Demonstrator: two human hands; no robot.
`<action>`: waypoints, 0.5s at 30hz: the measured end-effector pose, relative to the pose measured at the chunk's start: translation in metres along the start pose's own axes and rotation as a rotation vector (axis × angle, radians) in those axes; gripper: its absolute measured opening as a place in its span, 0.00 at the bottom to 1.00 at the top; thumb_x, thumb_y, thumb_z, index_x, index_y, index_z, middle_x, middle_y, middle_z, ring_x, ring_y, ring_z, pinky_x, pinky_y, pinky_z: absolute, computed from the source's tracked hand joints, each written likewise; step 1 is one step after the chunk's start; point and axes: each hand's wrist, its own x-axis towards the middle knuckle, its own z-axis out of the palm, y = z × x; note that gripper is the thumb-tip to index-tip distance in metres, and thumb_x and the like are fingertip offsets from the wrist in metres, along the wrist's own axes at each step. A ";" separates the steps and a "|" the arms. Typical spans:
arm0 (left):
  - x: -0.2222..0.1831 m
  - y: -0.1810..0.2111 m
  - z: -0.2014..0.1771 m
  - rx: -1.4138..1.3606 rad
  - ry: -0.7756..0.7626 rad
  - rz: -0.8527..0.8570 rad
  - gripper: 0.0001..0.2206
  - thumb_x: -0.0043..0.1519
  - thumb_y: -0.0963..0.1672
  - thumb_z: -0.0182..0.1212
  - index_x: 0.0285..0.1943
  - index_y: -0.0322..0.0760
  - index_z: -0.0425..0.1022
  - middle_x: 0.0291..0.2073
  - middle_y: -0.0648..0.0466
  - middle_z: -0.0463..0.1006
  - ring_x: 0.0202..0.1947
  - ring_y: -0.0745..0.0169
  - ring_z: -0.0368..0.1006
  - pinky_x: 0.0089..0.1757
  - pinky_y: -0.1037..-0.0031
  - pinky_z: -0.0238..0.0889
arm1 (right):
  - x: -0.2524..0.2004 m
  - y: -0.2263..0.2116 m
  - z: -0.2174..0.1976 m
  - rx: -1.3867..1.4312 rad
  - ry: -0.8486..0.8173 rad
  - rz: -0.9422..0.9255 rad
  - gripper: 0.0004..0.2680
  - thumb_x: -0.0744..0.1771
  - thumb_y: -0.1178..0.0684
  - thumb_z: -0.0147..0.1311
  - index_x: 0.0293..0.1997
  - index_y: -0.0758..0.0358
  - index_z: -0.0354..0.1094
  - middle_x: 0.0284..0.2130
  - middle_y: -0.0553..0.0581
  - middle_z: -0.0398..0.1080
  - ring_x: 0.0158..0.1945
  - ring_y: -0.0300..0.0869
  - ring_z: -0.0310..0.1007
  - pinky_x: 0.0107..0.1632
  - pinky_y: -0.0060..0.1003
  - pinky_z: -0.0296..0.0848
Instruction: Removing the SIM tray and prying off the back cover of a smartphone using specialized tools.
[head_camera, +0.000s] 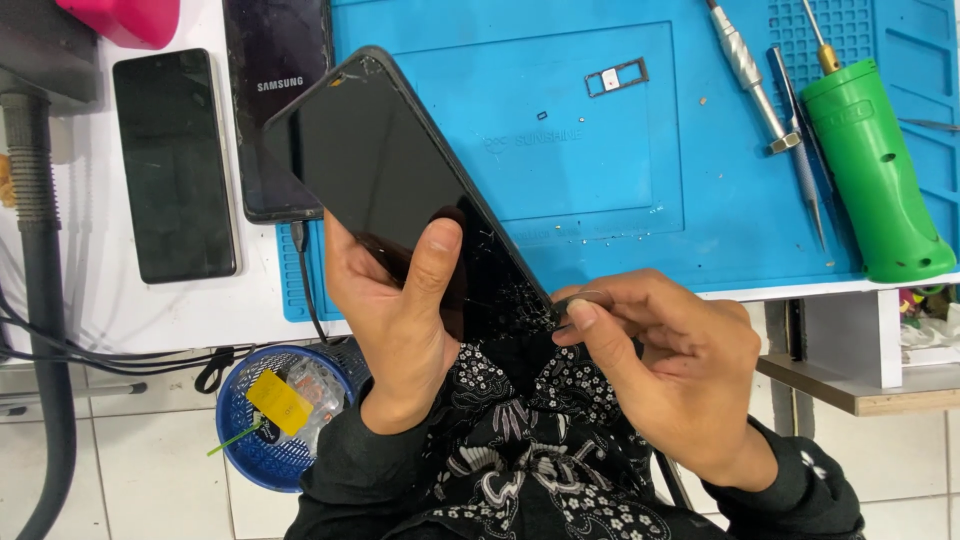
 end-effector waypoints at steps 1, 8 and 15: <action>-0.001 -0.002 0.000 -0.001 0.000 0.001 0.31 0.63 0.46 0.70 0.74 0.34 0.62 0.63 0.52 0.74 0.63 0.58 0.73 0.64 0.68 0.69 | -0.001 0.001 0.002 0.000 0.000 -0.001 0.05 0.67 0.58 0.56 0.37 0.71 0.73 0.31 0.61 0.81 0.28 0.41 0.86 0.32 0.25 0.83; -0.010 -0.018 -0.008 0.114 0.095 0.133 0.33 0.64 0.50 0.69 0.76 0.37 0.59 0.66 0.51 0.71 0.66 0.59 0.70 0.64 0.67 0.66 | -0.003 0.005 0.013 -0.150 0.132 -0.220 0.04 0.67 0.60 0.57 0.40 0.71 0.75 0.29 0.58 0.80 0.25 0.35 0.79 0.26 0.21 0.71; -0.013 -0.027 -0.015 -0.043 0.150 0.140 0.38 0.64 0.50 0.70 0.80 0.36 0.54 0.69 0.50 0.69 0.66 0.59 0.68 0.63 0.67 0.64 | -0.005 0.007 0.028 -0.155 0.250 -0.322 0.05 0.68 0.59 0.57 0.42 0.70 0.77 0.20 0.53 0.75 0.15 0.33 0.52 0.23 0.27 0.53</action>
